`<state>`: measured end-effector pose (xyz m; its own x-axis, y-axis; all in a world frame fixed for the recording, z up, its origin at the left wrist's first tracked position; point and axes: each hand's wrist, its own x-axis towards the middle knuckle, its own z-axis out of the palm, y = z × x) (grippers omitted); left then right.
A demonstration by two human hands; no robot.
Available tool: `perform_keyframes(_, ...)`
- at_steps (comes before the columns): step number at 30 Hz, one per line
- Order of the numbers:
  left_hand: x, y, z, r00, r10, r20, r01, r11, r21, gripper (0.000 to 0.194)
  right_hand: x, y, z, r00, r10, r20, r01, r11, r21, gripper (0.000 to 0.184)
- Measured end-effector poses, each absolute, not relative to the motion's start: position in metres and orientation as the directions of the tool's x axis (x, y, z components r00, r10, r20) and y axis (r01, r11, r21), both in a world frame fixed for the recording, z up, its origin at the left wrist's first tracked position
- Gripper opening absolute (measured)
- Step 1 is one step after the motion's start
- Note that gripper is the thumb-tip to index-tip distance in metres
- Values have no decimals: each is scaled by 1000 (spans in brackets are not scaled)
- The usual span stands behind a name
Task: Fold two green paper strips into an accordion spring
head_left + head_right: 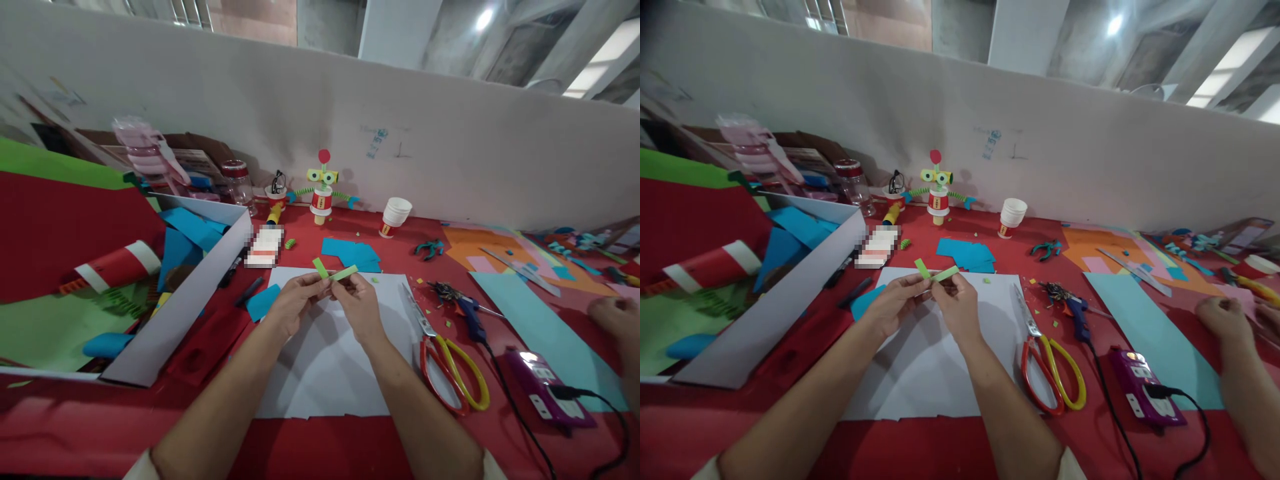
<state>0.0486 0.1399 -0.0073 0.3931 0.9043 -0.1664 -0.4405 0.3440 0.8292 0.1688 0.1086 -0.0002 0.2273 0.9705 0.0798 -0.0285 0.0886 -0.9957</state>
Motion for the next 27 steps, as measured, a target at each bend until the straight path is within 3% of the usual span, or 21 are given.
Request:
perform_keyframes(12,49,140,-6,354,911,-210,-446,362,818,23,169,106,-2,184,975,124,75,112,-991,10)
perform_keyframes(16,47,142,-9,340,893,-295,-459,431,776,21,171,107,-6,171,947,273,265,223,-938,25)
perform_keyframes(19,45,142,-8,373,870,-323,-443,472,762,20,173,107,-5,66,940,335,347,293,-891,23)
perform_keyframes(27,42,140,-5,427,866,-259,-460,454,763,24,173,104,3,-24,937,350,281,342,-897,8)
